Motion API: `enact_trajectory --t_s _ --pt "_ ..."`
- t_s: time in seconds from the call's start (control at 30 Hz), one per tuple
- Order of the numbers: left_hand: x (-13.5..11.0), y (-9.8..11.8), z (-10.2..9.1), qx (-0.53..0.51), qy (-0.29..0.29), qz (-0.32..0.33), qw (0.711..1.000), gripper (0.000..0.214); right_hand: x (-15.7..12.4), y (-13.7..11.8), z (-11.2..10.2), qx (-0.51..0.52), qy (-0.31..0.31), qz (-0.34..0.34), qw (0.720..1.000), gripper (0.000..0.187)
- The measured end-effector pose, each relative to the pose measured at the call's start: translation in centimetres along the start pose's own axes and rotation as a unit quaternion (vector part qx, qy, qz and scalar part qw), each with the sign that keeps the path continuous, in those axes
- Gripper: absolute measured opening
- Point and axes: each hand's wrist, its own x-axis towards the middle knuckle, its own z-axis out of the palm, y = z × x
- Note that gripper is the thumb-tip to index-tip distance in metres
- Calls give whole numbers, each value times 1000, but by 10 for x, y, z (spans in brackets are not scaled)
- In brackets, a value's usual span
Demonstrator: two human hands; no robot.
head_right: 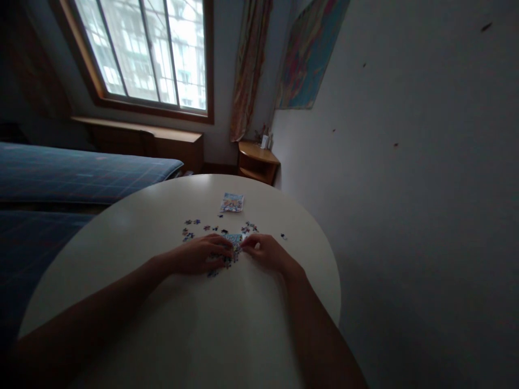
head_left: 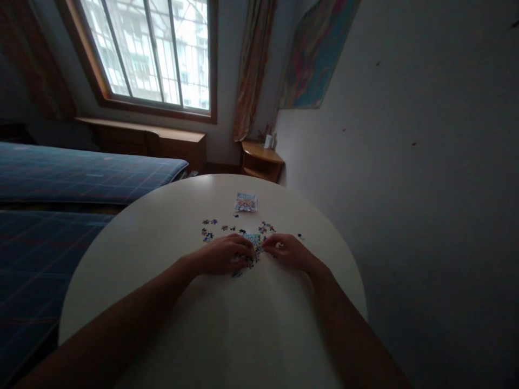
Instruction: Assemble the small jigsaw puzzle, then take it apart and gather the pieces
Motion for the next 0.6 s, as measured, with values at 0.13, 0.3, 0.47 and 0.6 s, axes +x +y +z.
enact_trajectory --t_s 0.13,0.3,0.47,0.6 --pt "0 0 0 13 -12 -6 1000 31 -1 -1 1 3 -4 3 1000 16" --pt "-1 1 -1 22 -19 -8 1000 30 -1 -1 2 11 -29 0 1000 17" --pt "-2 -1 0 34 -8 0 999 29 -3 -9 2 16 -65 19 998 17" --pt "-2 -1 0 32 -11 2 999 30 -4 -14 2 17 -78 35 996 17"
